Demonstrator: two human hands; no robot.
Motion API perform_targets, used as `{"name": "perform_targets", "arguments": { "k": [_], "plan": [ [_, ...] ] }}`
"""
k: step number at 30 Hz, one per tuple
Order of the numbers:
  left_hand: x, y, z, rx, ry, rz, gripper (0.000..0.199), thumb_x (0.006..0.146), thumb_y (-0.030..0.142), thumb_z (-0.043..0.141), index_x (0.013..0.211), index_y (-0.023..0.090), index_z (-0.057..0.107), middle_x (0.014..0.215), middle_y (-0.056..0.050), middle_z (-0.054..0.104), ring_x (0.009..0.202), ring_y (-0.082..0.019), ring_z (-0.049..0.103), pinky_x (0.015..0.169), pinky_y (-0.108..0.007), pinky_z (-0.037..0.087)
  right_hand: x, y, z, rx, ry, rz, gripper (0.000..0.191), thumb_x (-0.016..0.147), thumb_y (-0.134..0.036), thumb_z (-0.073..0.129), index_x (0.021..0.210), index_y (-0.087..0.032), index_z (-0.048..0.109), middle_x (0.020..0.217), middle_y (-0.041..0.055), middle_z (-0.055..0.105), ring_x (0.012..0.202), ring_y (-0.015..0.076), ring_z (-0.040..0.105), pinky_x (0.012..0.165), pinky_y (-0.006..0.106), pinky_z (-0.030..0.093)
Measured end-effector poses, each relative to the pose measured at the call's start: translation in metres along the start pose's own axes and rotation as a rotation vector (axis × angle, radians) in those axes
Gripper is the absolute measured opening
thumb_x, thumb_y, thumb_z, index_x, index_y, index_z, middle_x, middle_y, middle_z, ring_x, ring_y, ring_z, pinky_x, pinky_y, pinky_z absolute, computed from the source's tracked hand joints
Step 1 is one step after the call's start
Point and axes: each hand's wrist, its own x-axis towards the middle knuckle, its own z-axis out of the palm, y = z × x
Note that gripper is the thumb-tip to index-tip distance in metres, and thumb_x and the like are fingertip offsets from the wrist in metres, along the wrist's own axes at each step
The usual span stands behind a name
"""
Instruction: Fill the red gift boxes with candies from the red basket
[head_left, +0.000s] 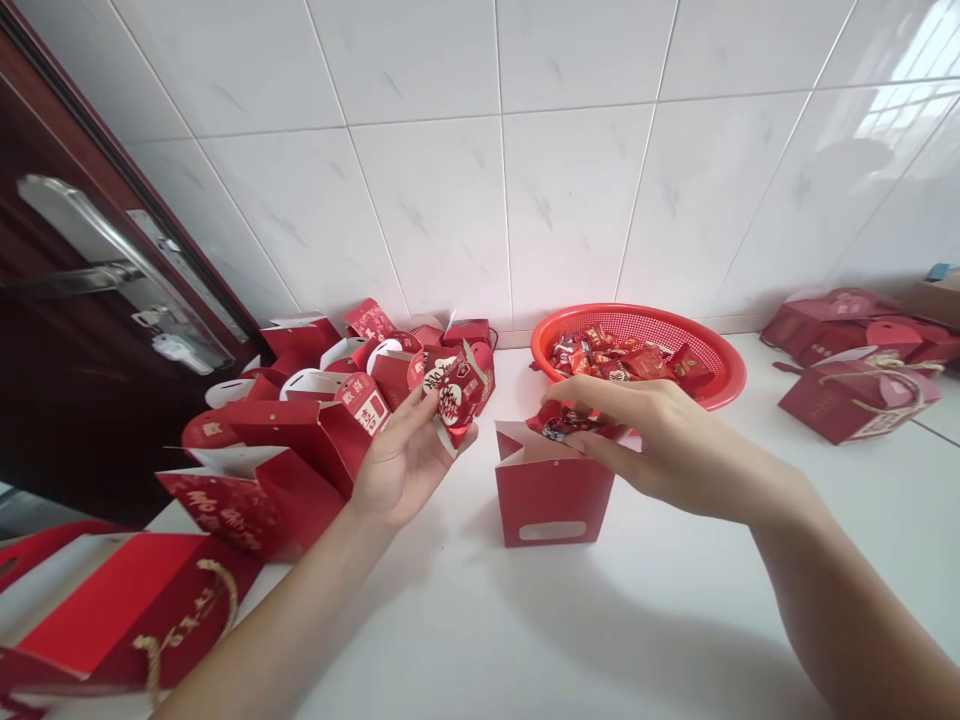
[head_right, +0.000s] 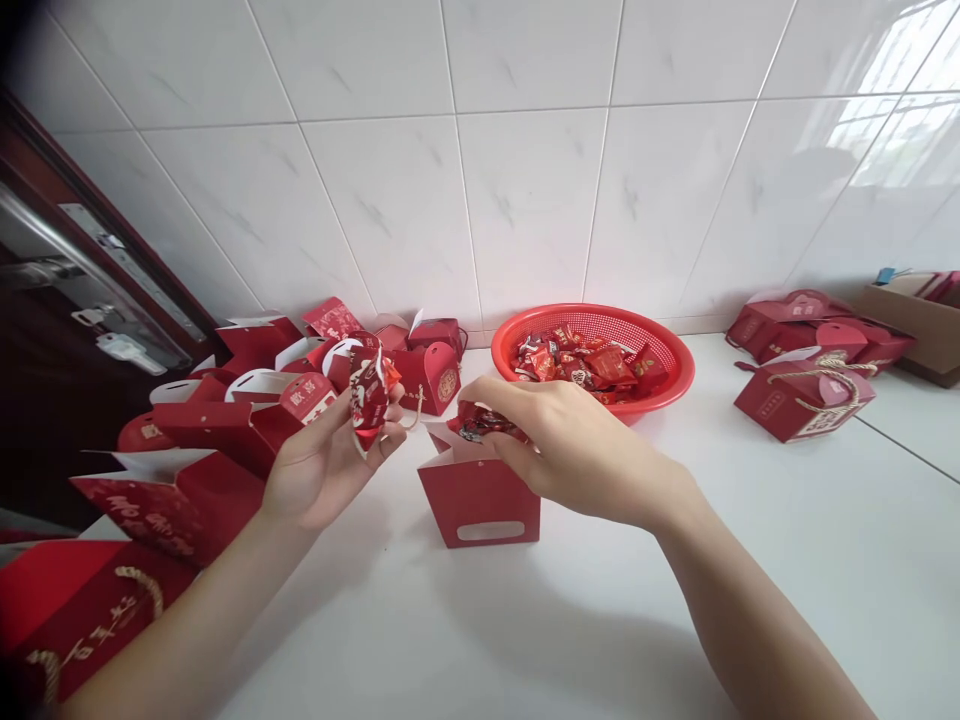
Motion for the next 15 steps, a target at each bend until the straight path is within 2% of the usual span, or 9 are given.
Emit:
{"name": "perform_targets", "arguments": {
  "k": [4,7,12,15],
  "plan": [
    [-0.010,-0.003,0.005,0.068,-0.100,0.036,0.027,0.073,0.019,0.088,0.098,0.022,0.076,0.094,0.001,0.078,0.082,-0.013,0.073,0.075,-0.022,0.062,0.000,0.001,0.001,0.002,-0.027,0.054,0.011,0.093,-0.020,0.057,0.103,-0.023,0.054,0.073,-0.0034,0.066,0.058,0.0128,0.058,0.052,0.023,0.034],
    [-0.014,-0.007,0.007,0.125,-0.126,0.048,0.034,0.070,0.023,0.091,0.101,0.023,0.076,0.094,0.002,0.079,0.082,-0.014,0.073,0.078,-0.024,0.062,0.000,0.001,0.002,-0.002,-0.031,0.031,0.007,0.093,-0.019,0.057,0.099,-0.023,0.057,0.070,-0.0035,0.064,0.055,0.0116,0.054,0.052,0.023,0.033],
    [-0.019,-0.009,0.008,0.171,-0.123,0.039,0.040,0.069,0.024,0.092,0.104,0.023,0.074,0.096,-0.001,0.080,0.086,-0.016,0.075,0.080,-0.026,0.062,0.002,0.002,0.004,-0.033,0.035,-0.046,0.022,0.094,-0.011,0.048,0.100,-0.020,0.066,0.077,0.0017,0.067,0.063,0.0131,0.056,0.056,0.025,0.034],
    [-0.020,-0.010,0.008,0.180,-0.129,0.029,0.043,0.068,0.024,0.093,0.106,0.024,0.074,0.096,-0.001,0.080,0.083,-0.016,0.075,0.080,-0.027,0.062,0.003,0.003,0.006,-0.052,0.009,-0.092,0.030,0.094,-0.006,0.044,0.103,-0.020,0.069,0.080,0.0022,0.066,0.066,0.0129,0.054,0.060,0.025,0.035]
  ]
}}
